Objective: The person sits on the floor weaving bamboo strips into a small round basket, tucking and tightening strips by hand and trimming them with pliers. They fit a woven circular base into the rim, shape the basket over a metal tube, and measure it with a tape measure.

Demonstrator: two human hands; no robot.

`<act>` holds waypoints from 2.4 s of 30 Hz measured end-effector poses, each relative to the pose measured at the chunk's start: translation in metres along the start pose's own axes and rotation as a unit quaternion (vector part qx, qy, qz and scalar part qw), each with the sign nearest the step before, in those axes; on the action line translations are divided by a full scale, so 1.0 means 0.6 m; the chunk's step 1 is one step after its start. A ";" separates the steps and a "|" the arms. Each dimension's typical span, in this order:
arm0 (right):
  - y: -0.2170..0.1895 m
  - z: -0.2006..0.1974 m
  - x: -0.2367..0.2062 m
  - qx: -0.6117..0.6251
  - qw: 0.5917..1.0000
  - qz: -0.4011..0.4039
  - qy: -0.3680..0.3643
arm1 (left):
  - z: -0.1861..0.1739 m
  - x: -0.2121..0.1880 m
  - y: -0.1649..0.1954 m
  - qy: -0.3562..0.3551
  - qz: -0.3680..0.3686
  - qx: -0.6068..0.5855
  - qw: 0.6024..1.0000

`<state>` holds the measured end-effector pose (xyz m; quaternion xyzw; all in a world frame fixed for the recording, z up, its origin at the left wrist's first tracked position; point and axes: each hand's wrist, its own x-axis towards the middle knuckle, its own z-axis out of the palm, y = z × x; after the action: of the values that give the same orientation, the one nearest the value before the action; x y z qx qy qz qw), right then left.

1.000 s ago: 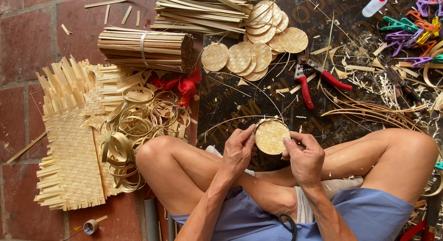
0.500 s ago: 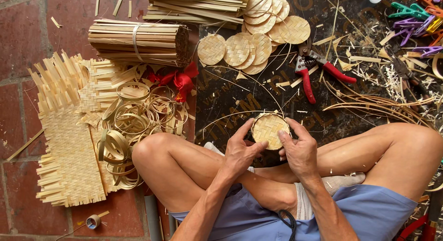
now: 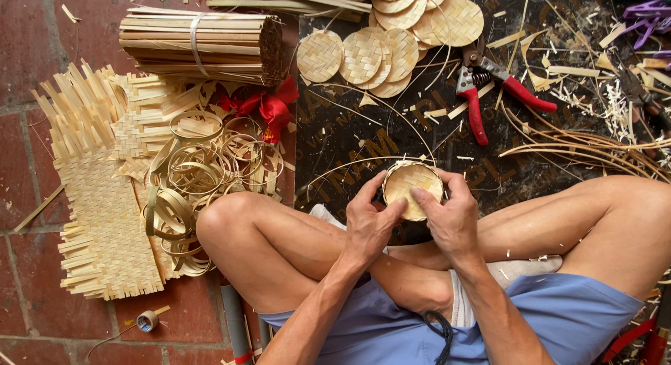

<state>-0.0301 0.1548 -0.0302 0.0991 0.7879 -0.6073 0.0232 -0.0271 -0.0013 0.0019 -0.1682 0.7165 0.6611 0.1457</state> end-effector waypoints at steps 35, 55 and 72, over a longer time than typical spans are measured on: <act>-0.012 -0.018 0.015 0.025 0.985 0.121 -0.120 | -0.017 0.006 -0.024 -0.032 -0.080 -0.066 0.994; -0.010 -0.016 -0.008 -0.060 0.994 0.067 -0.065 | 0.005 0.011 -0.011 0.051 0.014 0.037 0.998; -0.011 -0.037 -0.018 0.204 0.976 0.052 -0.052 | -0.021 -0.009 -0.058 0.072 -0.013 -0.283 0.956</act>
<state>-0.0188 0.1730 -0.0164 0.1107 0.6391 -0.7575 0.0745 -0.0066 -0.0160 -0.0262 -0.2593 0.5064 0.8210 0.0483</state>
